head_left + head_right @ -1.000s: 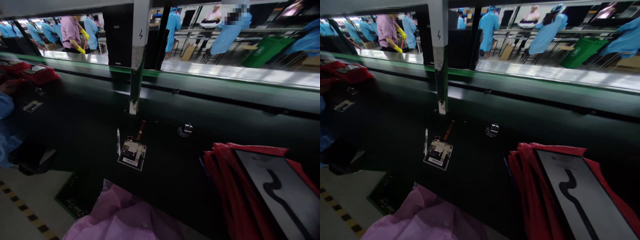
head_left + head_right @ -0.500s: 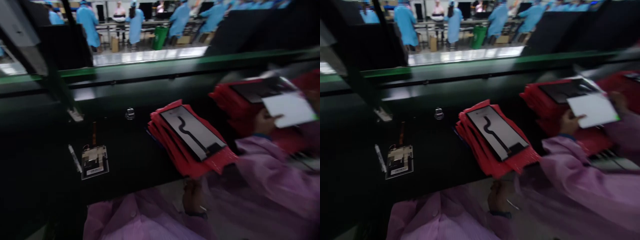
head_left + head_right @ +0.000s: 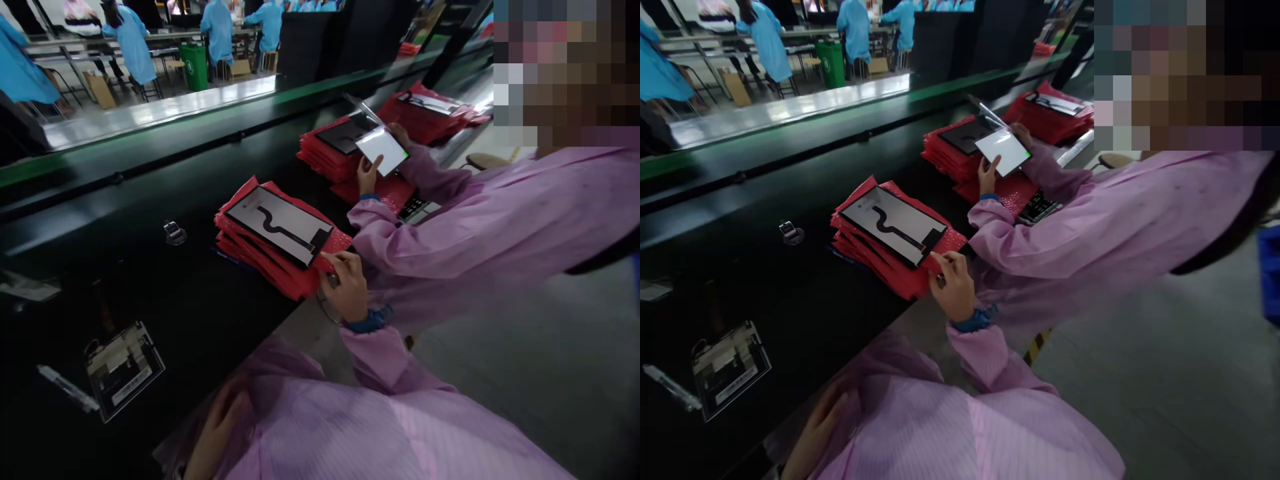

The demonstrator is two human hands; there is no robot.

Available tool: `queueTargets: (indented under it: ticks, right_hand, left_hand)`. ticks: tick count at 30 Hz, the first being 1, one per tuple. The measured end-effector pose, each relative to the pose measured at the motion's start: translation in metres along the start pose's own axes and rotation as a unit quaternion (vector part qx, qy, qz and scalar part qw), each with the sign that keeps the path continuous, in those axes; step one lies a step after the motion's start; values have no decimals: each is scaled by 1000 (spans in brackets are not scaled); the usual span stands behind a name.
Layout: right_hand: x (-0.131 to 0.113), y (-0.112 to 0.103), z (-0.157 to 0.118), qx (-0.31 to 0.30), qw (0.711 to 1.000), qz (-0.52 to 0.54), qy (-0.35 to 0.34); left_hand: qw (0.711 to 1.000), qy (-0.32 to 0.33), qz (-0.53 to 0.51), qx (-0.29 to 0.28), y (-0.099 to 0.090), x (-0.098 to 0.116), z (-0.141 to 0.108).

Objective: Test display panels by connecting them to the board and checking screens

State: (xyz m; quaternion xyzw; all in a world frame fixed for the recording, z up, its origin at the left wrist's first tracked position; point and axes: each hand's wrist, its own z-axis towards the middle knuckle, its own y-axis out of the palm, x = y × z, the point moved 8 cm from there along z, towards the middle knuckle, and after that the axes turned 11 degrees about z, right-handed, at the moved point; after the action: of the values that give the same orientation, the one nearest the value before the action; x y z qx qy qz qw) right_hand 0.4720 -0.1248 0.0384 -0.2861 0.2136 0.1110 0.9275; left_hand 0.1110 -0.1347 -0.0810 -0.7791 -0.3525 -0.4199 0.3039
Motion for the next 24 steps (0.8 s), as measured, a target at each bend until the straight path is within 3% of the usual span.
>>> queueTargets:
  ticks: [2,6,8,11,14,17,21,24]
  right_hand:
    - [1,2,4,-8,1000,4,-7]
    - [-11,-1,4,-9,998,25,-51]
    - [-32,0,0,-22,995,46,-87]
    - [-76,4,-12,-54,985,87,-139]
    - [-120,6,-29,-79,970,151,-173]
    - [-152,5,-43,-116,942,251,-191]
    - [-175,10,-47,-205,897,352,-169]
    - [-187,18,-39,-329,813,465,-121]
  left_hand:
    - [999,12,1,-35,5,12,-1]
    - [992,75,-51,-83,18,60,5]
    - [984,83,-132,-85,27,83,16]
    - [961,79,-265,-24,35,111,43]
    - [937,50,-342,-44,56,129,68]
    - [926,40,-375,-15,57,134,75]
    - [925,17,-373,65,34,115,54]
    - [929,-8,-344,140,1,90,28]
